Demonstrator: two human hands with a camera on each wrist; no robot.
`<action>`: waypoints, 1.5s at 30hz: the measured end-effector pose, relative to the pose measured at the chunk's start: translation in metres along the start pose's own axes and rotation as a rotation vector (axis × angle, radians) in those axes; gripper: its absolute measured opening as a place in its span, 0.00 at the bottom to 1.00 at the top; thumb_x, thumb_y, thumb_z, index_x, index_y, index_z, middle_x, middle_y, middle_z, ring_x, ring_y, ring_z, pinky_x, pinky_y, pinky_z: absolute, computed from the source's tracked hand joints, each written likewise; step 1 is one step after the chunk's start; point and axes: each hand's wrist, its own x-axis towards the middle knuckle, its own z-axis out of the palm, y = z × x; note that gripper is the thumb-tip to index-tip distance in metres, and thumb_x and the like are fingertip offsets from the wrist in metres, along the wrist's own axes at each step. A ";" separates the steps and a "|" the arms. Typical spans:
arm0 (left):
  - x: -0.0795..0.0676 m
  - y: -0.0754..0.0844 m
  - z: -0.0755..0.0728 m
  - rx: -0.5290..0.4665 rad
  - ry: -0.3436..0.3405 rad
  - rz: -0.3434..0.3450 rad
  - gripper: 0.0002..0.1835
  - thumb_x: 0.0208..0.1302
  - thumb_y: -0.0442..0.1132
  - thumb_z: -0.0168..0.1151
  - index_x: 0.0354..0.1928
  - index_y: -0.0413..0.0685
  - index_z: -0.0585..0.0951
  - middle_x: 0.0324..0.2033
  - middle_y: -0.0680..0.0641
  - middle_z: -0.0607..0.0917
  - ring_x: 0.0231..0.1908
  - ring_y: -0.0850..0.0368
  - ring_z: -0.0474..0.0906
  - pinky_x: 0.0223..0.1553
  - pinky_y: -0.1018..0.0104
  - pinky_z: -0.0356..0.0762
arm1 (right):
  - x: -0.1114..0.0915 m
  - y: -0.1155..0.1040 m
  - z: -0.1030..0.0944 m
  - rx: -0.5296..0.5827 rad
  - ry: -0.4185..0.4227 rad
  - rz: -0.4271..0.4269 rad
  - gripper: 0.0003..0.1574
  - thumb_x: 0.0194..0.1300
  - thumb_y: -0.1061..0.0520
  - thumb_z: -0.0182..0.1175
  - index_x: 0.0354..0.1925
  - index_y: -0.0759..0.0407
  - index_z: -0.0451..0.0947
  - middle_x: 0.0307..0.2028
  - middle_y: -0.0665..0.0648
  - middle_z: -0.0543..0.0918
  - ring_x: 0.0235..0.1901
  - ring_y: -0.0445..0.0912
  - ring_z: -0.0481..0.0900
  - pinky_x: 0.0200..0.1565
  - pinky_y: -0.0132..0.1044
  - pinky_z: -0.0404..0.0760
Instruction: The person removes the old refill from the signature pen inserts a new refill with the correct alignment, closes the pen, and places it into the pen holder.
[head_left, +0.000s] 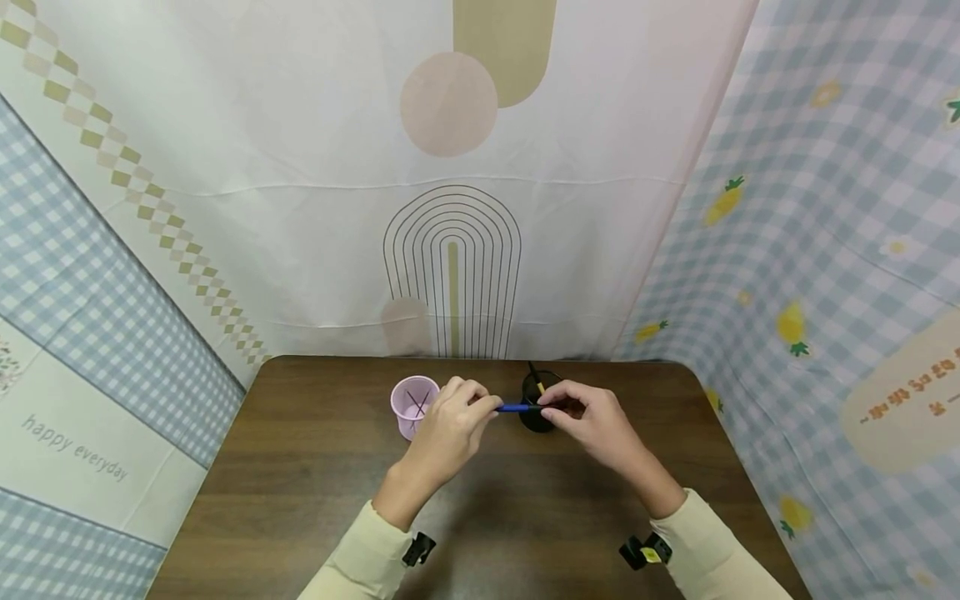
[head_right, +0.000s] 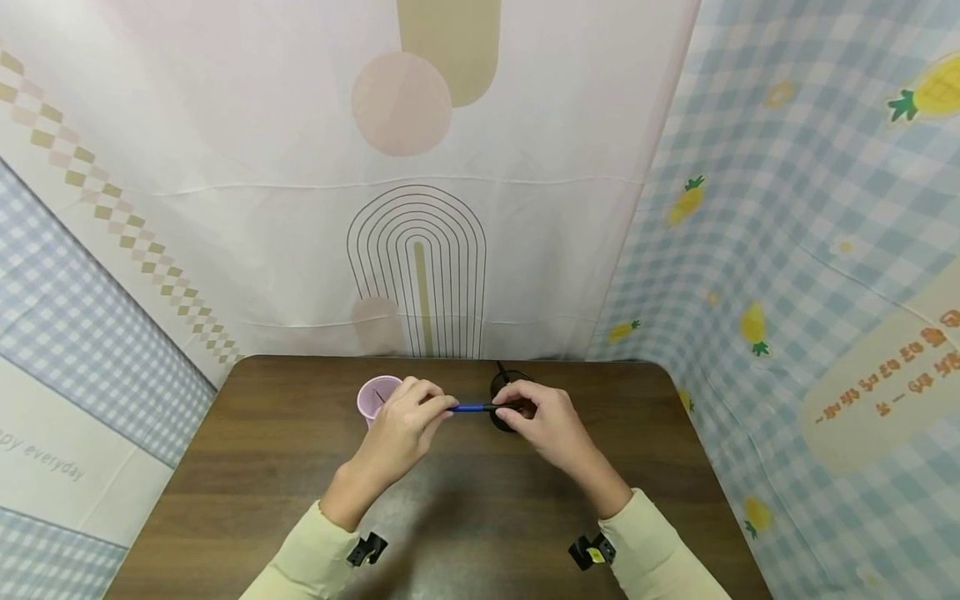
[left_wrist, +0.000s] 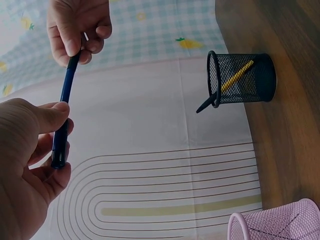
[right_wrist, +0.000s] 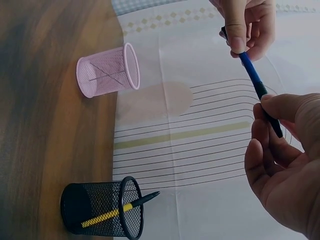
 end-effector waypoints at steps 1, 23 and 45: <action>0.000 0.000 0.000 -0.002 0.001 -0.002 0.05 0.66 0.34 0.69 0.43 0.48 0.88 0.37 0.50 0.83 0.40 0.54 0.77 0.43 0.62 0.79 | 0.000 0.000 0.000 0.001 0.002 -0.002 0.08 0.66 0.61 0.70 0.42 0.50 0.86 0.40 0.50 0.88 0.31 0.38 0.81 0.34 0.32 0.82; 0.000 0.000 -0.002 -0.020 0.010 -0.006 0.06 0.65 0.33 0.70 0.43 0.48 0.88 0.37 0.50 0.84 0.40 0.54 0.77 0.42 0.62 0.79 | -0.001 0.004 0.003 0.028 0.024 -0.076 0.18 0.60 0.63 0.74 0.47 0.51 0.83 0.43 0.52 0.86 0.36 0.40 0.81 0.36 0.35 0.83; -0.002 0.001 -0.001 0.021 0.007 0.011 0.06 0.66 0.34 0.70 0.43 0.48 0.88 0.37 0.50 0.83 0.40 0.54 0.77 0.42 0.63 0.79 | 0.002 -0.001 0.002 -0.037 -0.076 0.027 0.09 0.68 0.55 0.69 0.47 0.48 0.87 0.44 0.50 0.88 0.27 0.40 0.74 0.29 0.33 0.76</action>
